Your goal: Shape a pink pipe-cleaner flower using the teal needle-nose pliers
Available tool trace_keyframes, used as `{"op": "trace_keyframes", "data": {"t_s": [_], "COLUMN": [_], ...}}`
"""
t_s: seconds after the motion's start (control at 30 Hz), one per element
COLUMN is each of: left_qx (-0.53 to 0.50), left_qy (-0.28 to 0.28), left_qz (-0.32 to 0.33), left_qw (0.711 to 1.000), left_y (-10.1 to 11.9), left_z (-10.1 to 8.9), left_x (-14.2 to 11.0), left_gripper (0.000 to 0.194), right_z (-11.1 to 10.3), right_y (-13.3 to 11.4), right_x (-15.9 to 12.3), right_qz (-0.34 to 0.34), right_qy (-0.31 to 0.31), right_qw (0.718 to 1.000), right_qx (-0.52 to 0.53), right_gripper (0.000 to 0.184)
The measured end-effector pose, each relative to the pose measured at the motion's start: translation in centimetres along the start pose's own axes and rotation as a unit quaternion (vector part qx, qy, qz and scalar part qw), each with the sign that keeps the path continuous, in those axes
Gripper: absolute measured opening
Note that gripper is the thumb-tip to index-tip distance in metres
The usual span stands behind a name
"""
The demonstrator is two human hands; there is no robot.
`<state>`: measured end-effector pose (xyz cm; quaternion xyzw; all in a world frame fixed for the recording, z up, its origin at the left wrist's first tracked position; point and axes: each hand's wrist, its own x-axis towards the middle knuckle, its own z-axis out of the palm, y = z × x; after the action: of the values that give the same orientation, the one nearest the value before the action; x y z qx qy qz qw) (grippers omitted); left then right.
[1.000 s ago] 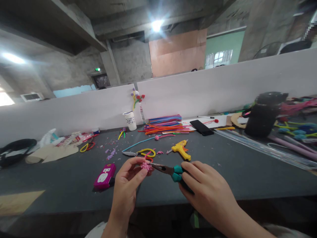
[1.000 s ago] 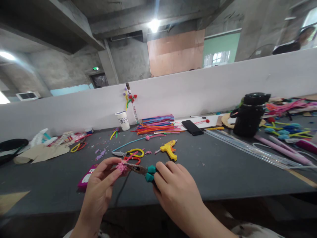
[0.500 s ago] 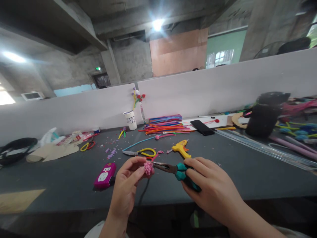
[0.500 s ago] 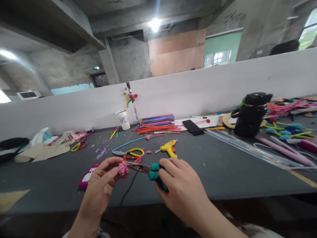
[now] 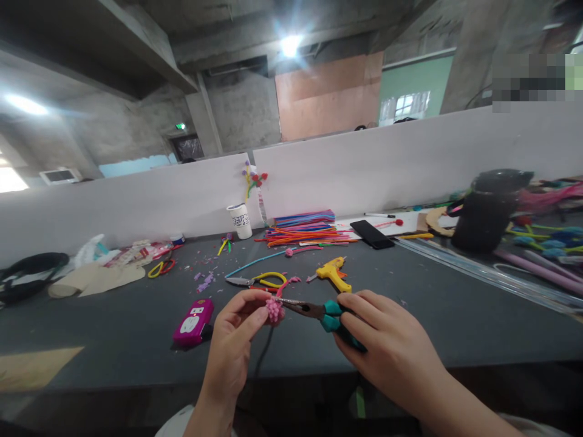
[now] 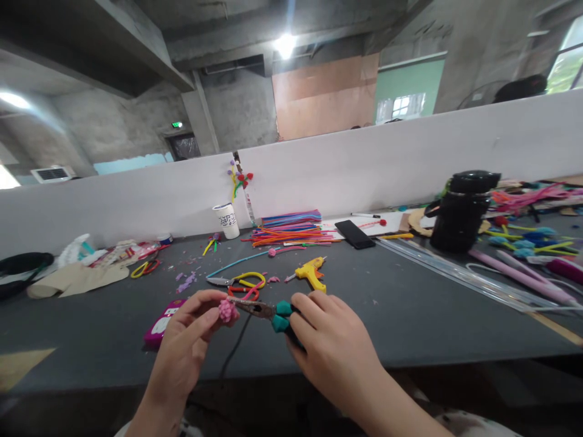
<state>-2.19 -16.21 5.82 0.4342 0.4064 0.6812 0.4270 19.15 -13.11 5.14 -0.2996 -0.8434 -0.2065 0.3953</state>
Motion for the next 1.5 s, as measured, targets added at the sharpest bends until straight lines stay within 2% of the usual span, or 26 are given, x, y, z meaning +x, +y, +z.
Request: {"op": "trace_keyframes", "data": {"t_s": [0.33,0.7,1.1,1.3,1.5], "left_qx": [0.010,0.011,0.026,0.009,0.004], "left_qy": [0.011,0.005,0.002,0.010,0.018], "left_qz": [0.007,0.013,0.023,0.016,0.009], "left_qw": [1.000,1.000,0.999,1.000,1.000], "left_y": [-0.08,-0.17,-0.33,-0.24,-0.18], "left_z": [0.06,0.01,-0.14,-0.09,0.05], "left_x": [-0.02,-0.09,-0.08,-0.04,-0.08], "left_gripper": [0.012,0.010,0.008,0.010,0.012], "right_z": [-0.19,0.11,0.19,0.02,0.16], "right_y": [0.03,0.05,-0.39,-0.40,-0.32], "right_x": [0.04,-0.08,0.02,0.20,-0.22], "right_qz": [0.019,0.010,-0.032,0.000,0.004], "right_qy": [-0.008,-0.009,-0.001,0.012,0.017], "right_qw": [0.999,1.000,0.996,1.000,1.000], "right_qx": [0.032,0.023,-0.085,-0.025,0.001], "right_gripper": [0.017,0.015,0.018,0.021,0.018]}}
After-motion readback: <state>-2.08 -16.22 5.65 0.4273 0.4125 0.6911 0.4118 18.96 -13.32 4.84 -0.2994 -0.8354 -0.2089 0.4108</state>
